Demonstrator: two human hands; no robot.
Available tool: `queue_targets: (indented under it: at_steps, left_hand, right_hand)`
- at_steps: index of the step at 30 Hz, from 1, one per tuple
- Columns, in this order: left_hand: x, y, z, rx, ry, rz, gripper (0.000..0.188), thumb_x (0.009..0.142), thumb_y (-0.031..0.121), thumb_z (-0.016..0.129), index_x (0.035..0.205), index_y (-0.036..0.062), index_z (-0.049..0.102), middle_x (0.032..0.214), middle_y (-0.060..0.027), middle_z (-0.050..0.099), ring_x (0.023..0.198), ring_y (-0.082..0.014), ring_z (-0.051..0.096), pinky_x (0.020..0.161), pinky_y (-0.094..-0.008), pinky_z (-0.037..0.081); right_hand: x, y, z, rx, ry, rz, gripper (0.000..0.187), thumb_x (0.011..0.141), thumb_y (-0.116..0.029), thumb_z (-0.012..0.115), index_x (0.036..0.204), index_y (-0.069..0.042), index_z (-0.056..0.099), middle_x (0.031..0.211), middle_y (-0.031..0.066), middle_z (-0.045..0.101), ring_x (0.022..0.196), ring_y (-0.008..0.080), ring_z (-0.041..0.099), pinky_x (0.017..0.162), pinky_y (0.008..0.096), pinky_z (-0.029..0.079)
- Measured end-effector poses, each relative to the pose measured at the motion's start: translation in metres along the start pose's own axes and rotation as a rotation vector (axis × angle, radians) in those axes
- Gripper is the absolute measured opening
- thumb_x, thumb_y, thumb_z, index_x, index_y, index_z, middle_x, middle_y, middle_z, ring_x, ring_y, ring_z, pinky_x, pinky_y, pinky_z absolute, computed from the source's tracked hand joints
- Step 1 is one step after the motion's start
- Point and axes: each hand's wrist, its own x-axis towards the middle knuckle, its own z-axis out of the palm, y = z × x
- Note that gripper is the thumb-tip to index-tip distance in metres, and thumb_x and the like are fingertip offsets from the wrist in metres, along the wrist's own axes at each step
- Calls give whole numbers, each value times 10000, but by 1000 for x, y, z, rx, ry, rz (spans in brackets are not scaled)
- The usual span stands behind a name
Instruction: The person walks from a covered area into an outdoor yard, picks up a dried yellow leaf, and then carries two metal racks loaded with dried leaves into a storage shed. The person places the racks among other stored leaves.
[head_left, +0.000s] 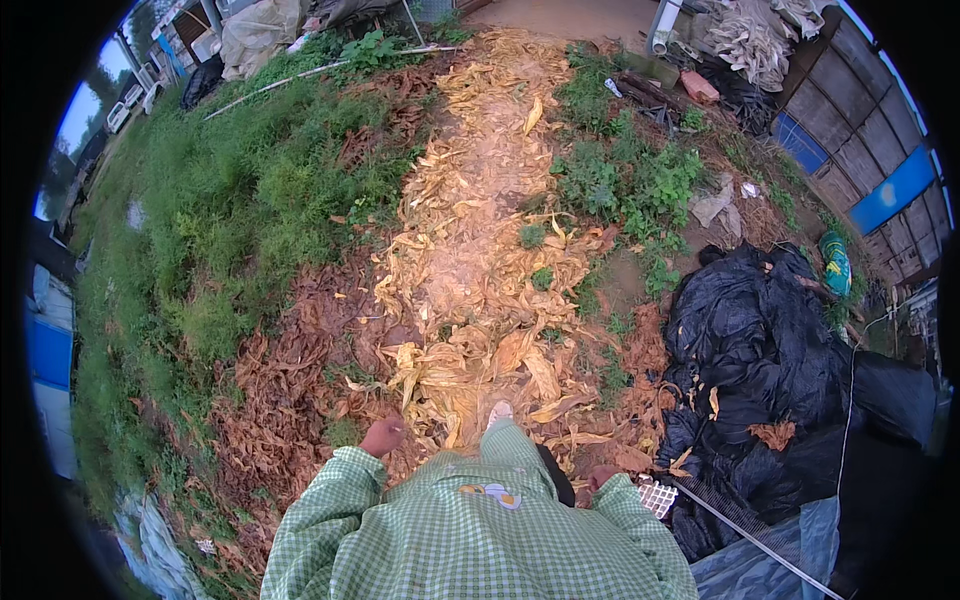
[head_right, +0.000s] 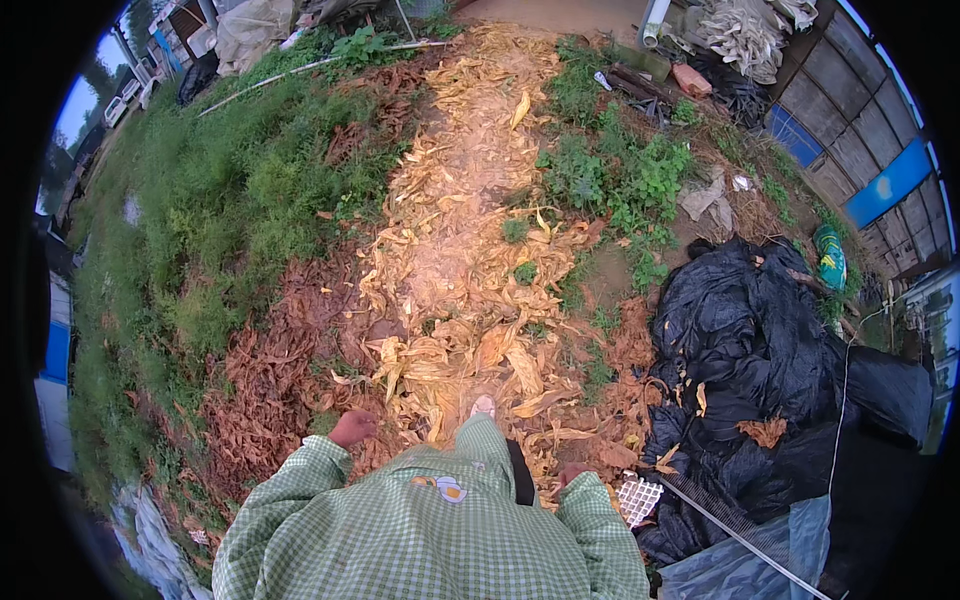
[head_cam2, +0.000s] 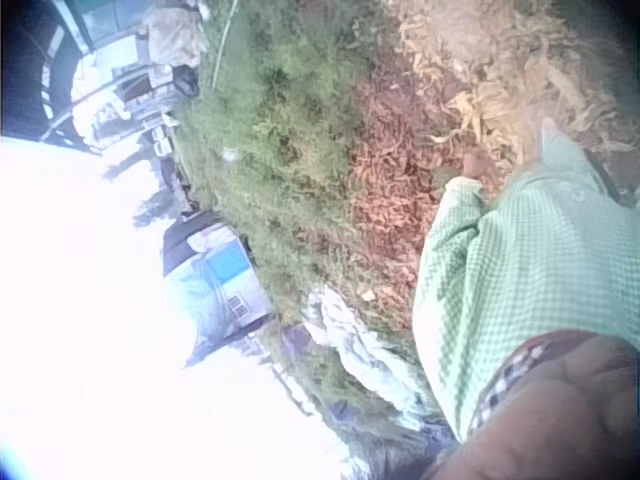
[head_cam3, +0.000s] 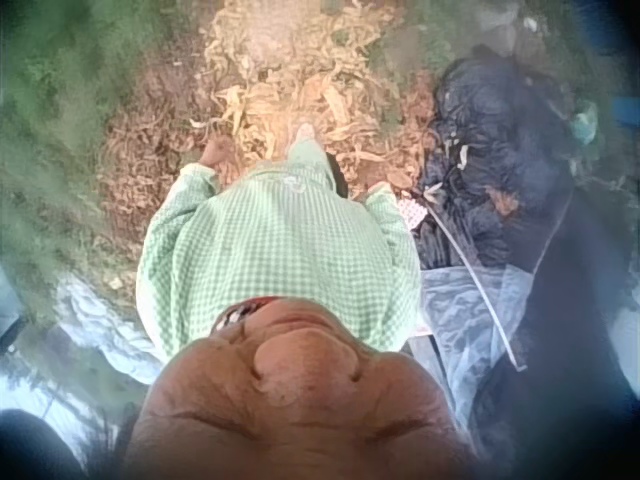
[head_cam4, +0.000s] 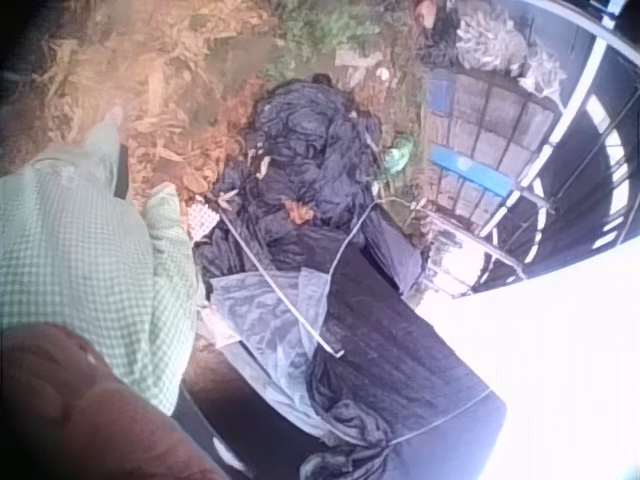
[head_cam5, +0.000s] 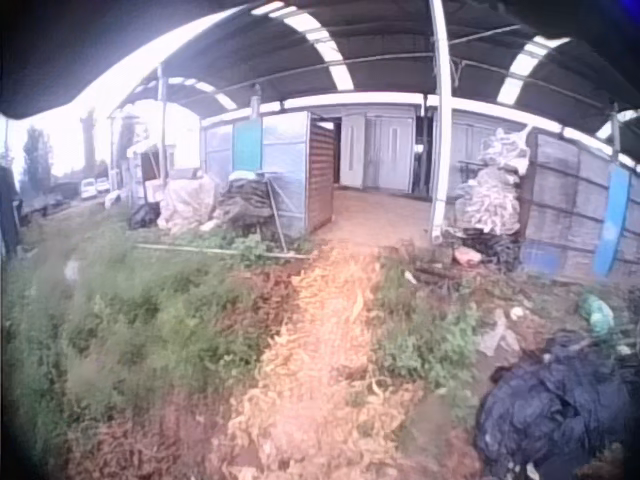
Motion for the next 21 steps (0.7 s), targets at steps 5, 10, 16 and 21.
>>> queue_targets:
  at_steps: [5, 10, 16, 21]
  left_hand:
    - [64, -73, -43, 102, -87, -59, 249, 685, 214, 621, 833, 14, 623, 734, -106, 621, 691, -203, 605, 617, -345, 472]
    - [143, 15, -106, 188, -1, -216, 325, 677, 276, 664, 883, 25, 638, 788, -111, 636, 679, -183, 612, 598, -317, 472]
    - [284, -1, -201, 416, -157, 333, 363, 770, 374, 496, 952, 79, 606, 794, -167, 610, 851, -326, 566, 739, -451, 442]
    - [464, 129, -369, -95, 199, -235, 132, 752, 142, 574, 807, 23, 590, 623, -115, 587, 512, -195, 590, 423, -308, 460]
  right_hand:
    - [50, -114, -120, 287, -55, 149, 285, 797, -199, 386, 616, -43, 542, 523, 50, 518, 454, 142, 471, 429, 282, 371]
    - [122, -200, -179, 874, 218, 259, 144, 821, -122, 468, 852, -14, 559, 620, 43, 557, 476, 137, 485, 418, 253, 385]
    - [223, -354, -257, 728, 166, 122, 211, 848, -182, 450, 772, -27, 571, 607, 38, 545, 469, 129, 474, 412, 266, 381]
    - [294, -465, -329, -19, -145, -126, 170, 804, -152, 480, 828, -17, 581, 634, 79, 566, 547, 162, 524, 480, 313, 421]
